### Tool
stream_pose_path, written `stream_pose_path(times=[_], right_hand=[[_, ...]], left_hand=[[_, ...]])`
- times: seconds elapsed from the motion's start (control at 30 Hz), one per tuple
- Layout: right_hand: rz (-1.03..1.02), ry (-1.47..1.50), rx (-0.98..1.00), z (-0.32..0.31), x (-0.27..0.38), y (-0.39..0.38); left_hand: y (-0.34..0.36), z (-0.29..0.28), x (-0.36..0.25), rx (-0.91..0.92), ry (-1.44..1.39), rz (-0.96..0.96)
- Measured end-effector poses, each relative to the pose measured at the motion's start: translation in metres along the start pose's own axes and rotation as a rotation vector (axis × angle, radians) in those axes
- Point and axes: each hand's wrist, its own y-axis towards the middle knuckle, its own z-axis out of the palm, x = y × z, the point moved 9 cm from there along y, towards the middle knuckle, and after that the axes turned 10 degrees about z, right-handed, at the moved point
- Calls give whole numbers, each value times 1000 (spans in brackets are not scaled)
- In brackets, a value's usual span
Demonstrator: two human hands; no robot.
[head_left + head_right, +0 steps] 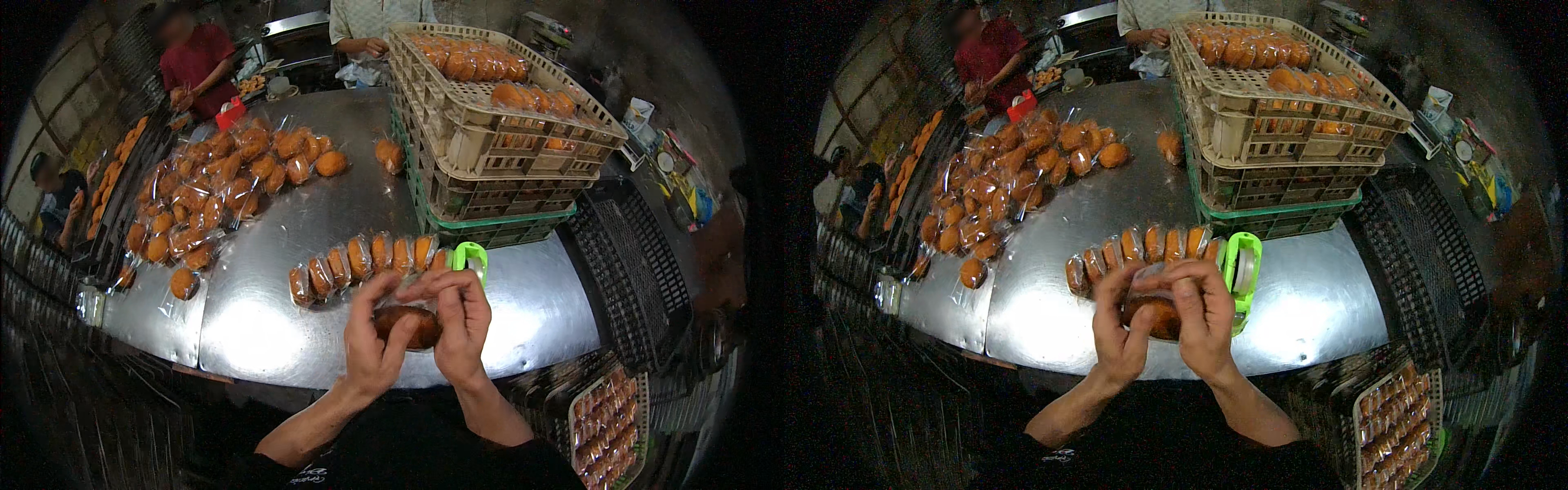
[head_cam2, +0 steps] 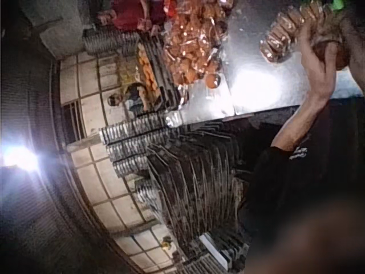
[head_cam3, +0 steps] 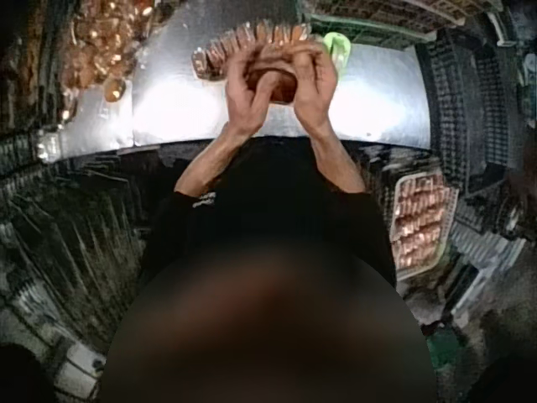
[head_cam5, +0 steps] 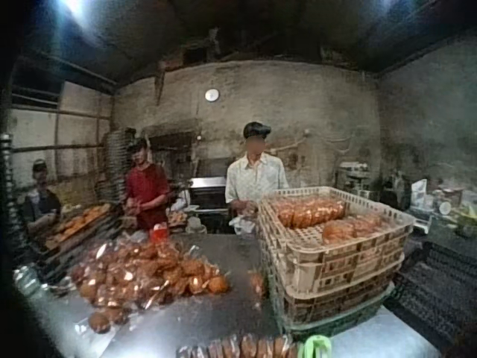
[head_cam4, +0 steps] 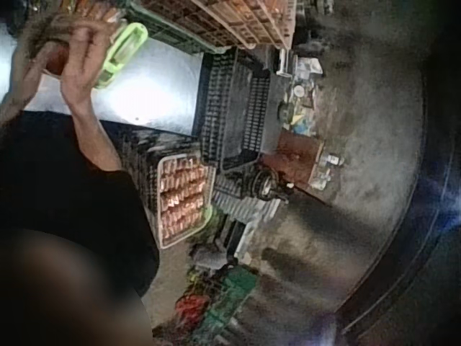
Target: The person wraps individual round baked items in clear plastic bags and seals them with a handheld tape dispenser. They place the sealed packages into plastic crates on the table. Other workers are visible in the background handling similar items.
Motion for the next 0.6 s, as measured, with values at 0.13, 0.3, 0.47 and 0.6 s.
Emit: stream_pose_path(times=[0.13,0.3,0.47,0.6], right_hand=[[-435,-635,-101,30,26,-16],[-293,-838,7,75,-8,-14],[-395,-840,-29,83,-11,-14],[-241,-759,64,80,-28,-2]], left_hand=[[-9,-22,26,-124,-146,-297],[-5,-57,38,-167,-116,-214],[11,-70,29,192,-65,92],[11,-69,56,184,-374,-226]])
